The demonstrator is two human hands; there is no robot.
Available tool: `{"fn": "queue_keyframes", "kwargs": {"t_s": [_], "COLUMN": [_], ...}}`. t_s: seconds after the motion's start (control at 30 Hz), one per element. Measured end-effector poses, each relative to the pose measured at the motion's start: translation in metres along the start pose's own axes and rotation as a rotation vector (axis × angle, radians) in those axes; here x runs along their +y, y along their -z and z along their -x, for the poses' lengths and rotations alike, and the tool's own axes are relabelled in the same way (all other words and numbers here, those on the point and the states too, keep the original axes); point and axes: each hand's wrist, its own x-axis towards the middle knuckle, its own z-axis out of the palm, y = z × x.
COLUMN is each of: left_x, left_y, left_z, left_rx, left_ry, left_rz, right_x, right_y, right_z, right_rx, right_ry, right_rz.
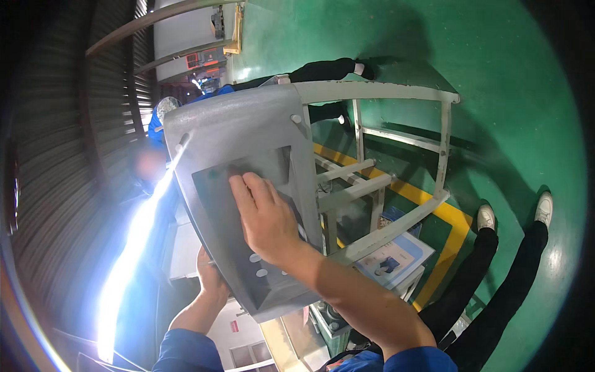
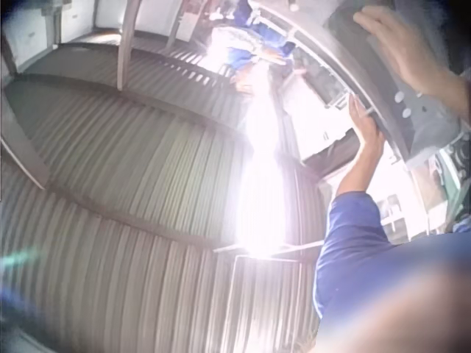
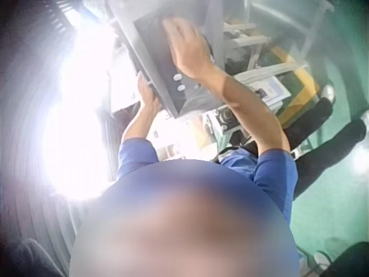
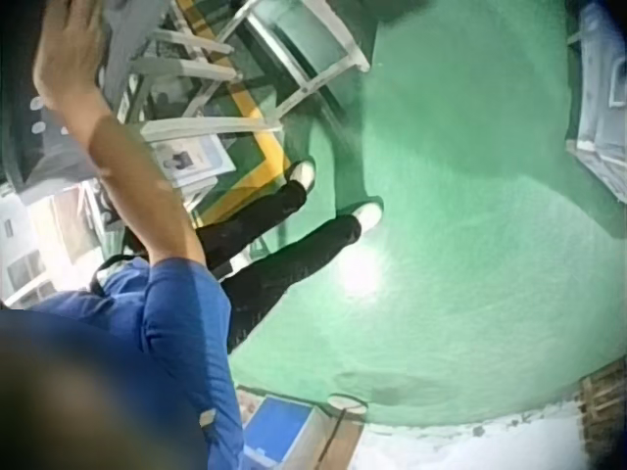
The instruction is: Manually assembling and inspecting metal enclosure boxes at a factory workbench.
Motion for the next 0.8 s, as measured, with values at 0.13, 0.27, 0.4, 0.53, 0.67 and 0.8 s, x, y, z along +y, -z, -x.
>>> {"fn": "queue_keyframes", "kwargs": {"t_s": [0.13, 0.27, 0.4, 0.53, 0.67, 0.8], "left_x": [-0.002, 0.0, 0.0, 0.0, 0.0, 0.003], "left_y": [0.002, -0.001, 0.0, 0.0, -0.002, -0.005], "left_z": [-0.002, 0.0, -0.001, 0.0, 0.0, 0.001], "left_rx": [0.049, 0.069, 0.057, 0.031, 0.026, 0.033], "left_ry": [0.009, 0.009, 0.02, 0.018, 0.024, 0.063], "left_rz": [0.001, -0.062, -0.05, -0.03, -0.039, -0.044], "right_x": [0.0, 0.003, -0.002, -0.003, 0.001, -0.005], "right_y": [0.003, 0.003, 0.004, -0.008, -0.005, -0.007], "right_z": [-0.001, 0.0, -0.004, -0.009, -0.002, -0.002], "right_rx": [-0.043, -0.089, -0.156, -0.175, -0.159, -0.155], "right_ry": [-0.023, -0.02, 0.033, 0.163, 0.164, 0.15], "right_rz": [-0.037, -0.038, 0.084, 0.341, 0.389, 0.336]}}
